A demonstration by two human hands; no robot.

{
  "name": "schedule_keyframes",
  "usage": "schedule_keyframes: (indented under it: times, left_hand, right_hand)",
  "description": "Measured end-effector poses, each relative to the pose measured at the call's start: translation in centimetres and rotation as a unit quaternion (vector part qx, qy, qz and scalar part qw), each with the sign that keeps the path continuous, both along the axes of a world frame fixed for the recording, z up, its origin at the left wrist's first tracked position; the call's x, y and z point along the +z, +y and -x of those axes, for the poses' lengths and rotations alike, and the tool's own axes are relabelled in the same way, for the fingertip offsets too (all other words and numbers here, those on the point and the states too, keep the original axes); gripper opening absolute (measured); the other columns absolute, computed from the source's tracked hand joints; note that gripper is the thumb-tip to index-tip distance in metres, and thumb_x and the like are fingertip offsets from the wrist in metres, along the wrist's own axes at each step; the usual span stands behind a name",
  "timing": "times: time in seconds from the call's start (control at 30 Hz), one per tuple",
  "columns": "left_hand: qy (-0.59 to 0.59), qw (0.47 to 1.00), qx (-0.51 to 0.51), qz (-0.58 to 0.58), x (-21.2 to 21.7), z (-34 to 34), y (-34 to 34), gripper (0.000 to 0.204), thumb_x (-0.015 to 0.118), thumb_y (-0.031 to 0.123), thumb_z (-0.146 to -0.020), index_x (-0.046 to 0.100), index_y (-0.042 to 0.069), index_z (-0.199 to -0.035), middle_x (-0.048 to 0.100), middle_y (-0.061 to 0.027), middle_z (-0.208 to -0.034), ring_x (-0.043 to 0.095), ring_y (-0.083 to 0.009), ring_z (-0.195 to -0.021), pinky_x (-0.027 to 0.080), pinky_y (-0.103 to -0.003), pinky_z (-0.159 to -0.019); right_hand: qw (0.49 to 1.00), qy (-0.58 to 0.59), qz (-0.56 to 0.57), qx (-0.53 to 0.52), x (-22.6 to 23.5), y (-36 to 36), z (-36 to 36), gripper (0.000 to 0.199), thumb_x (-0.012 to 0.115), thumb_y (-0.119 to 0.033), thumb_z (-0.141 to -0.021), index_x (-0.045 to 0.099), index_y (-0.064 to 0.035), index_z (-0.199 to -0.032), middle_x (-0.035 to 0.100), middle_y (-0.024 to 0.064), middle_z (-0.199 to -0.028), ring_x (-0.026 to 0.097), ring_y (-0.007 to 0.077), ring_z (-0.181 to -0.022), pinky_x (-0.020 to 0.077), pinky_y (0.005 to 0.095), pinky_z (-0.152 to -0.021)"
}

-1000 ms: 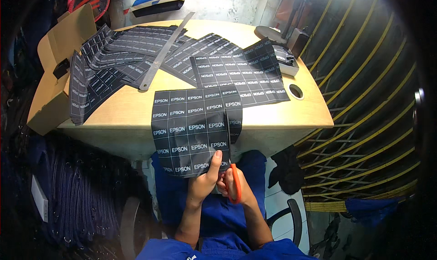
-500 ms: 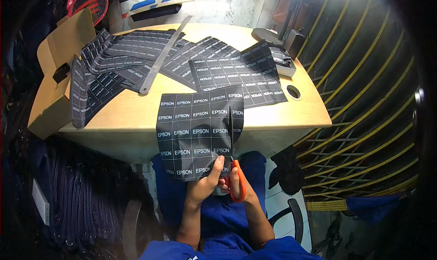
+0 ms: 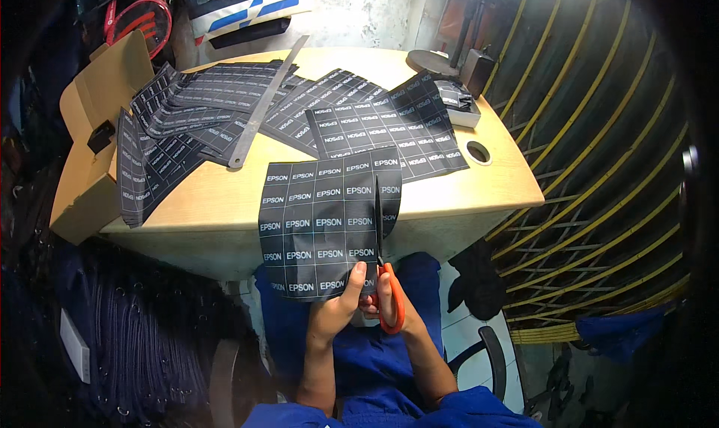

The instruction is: Cutting individual brand labels from a larger sheet using scissors.

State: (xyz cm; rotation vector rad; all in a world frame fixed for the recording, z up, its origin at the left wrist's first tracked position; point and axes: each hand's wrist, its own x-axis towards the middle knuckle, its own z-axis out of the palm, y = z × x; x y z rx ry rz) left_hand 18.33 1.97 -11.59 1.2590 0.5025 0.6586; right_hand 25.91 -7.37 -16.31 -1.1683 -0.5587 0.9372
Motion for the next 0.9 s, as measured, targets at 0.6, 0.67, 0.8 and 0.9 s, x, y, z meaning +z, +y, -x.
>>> schedule_keyframes:
  times: [0.6,0.67,0.8,0.9]
  left_hand:
    - [-0.015,0.998,0.004,-0.06,-1.2,-0.2,0.1,0.015,0.059,0.014,-0.088,0.061,0.001,-0.08,0.058,-0.0013,-0.066,0.055,-0.0087,-0.052,0.046,-0.024,-0.047]
    - [-0.004,1.0,-0.002,-0.021,-1.8,-0.3,0.1,0.015,0.059,0.013,-0.088,0.061,0.001,-0.078,0.058,-0.001,-0.065,0.054,-0.0086,-0.053,0.044,-0.024,-0.048]
    - [-0.006,0.998,-0.004,-0.056,-1.6,-0.4,0.1,0.015,0.059,0.013,-0.088,0.061,0.001,-0.077,0.058,-0.0008,-0.066,0.054,-0.0092,-0.057,0.043,-0.026,-0.053]
    - [-0.011,0.996,0.009,-0.092,-1.3,-0.4,0.1,0.015,0.059,0.013,-0.088,0.061,0.001,-0.078,0.058,-0.0009,-0.067,0.054,-0.0095,-0.059,0.043,-0.026,-0.055]
  right_hand:
    - [0.997,-0.045,0.059,-0.009,1.1,-0.1,-0.4,0.048,0.036,-0.053,-0.093,0.04,-0.0069,-0.08,0.04,-0.0021,-0.055,0.039,0.0039,-0.044,0.0329,0.0196,-0.038]
    - [0.992,-0.109,0.052,-0.031,0.6,0.0,-0.4,0.049,0.032,-0.05,-0.095,0.043,-0.0038,-0.083,0.041,-0.0028,-0.052,0.037,0.0036,-0.041,0.0271,0.0185,-0.036]
    - [0.994,-0.091,0.056,-0.03,0.6,-0.1,-0.5,0.051,0.033,-0.052,-0.095,0.043,-0.0032,-0.083,0.042,-0.0028,-0.052,0.037,0.0037,-0.04,0.0271,0.0187,-0.036]
    - [0.989,-0.139,0.041,-0.043,0.5,-0.1,-0.7,0.051,0.034,-0.052,-0.094,0.043,-0.0029,-0.084,0.042,-0.0022,-0.051,0.037,0.004,-0.039,0.0273,0.0187,-0.035]
